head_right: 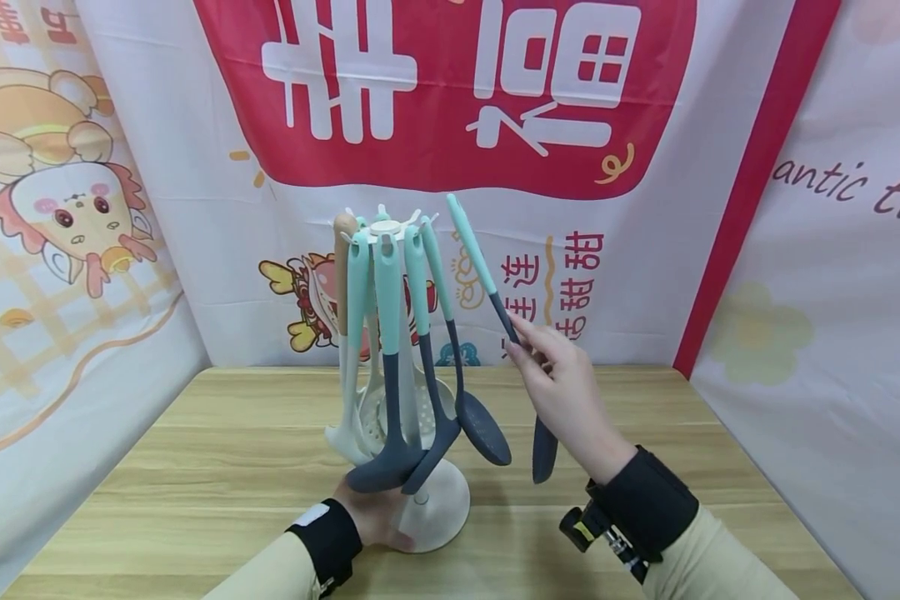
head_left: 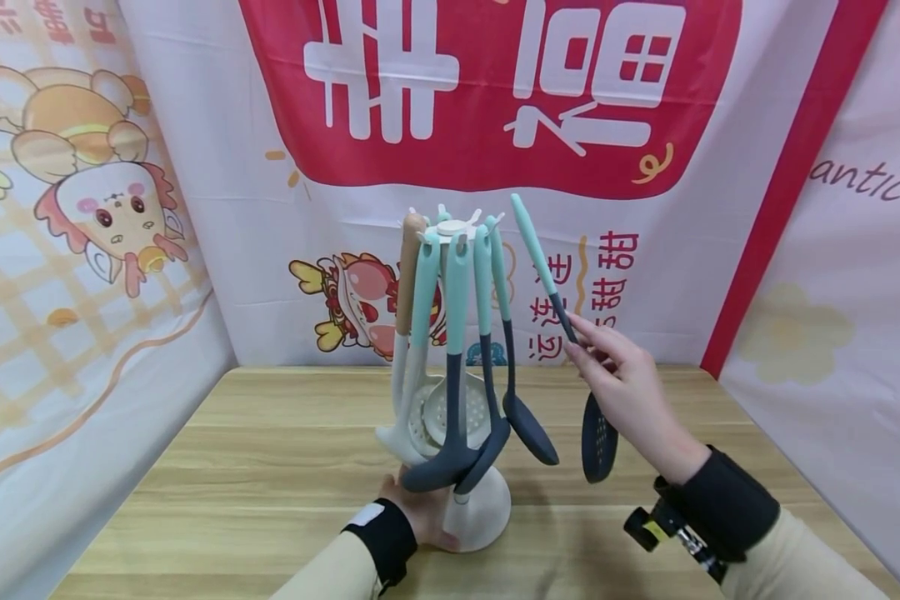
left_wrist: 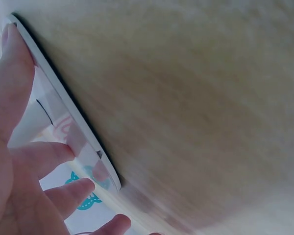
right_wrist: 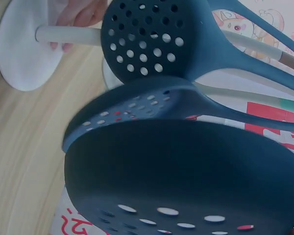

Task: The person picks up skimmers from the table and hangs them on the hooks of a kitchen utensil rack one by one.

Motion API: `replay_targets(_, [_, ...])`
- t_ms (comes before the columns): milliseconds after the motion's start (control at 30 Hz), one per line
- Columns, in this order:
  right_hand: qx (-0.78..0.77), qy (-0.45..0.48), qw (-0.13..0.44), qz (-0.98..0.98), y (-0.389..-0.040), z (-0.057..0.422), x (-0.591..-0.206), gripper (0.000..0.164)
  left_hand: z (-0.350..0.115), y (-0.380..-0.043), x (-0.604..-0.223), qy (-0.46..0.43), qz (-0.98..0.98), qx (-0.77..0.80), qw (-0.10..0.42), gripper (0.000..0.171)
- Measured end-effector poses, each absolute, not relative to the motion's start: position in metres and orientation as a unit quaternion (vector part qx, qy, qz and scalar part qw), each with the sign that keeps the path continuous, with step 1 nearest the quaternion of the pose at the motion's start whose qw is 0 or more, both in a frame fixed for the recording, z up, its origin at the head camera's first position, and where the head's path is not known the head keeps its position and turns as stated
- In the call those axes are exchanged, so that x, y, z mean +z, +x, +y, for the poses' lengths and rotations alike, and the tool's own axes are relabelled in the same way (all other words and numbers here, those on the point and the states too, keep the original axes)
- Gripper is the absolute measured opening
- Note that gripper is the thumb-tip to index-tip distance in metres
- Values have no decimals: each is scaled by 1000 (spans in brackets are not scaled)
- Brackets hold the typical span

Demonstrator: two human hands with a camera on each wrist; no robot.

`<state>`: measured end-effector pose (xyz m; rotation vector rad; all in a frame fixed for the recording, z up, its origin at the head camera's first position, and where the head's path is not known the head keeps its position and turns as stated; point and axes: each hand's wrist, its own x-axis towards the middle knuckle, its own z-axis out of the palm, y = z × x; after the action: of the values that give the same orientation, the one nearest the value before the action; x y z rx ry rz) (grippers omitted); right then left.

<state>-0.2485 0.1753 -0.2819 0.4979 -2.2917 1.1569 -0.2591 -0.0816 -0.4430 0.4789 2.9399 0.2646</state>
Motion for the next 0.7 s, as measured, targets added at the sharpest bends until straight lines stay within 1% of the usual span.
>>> replay_targets(267, [414,181,254,-855,-250,176,-274,38,-85,-261,-433,179,978,49,90,94])
replay_targets(433, [404,187,260,-857,-251,175,-273,39,-90,-262,-432,194,974,62,103,89])
replay_targets(700, [387,200,266,-860,-256,173,-270,39,-93,-261,-433,201,973,63,95,86])
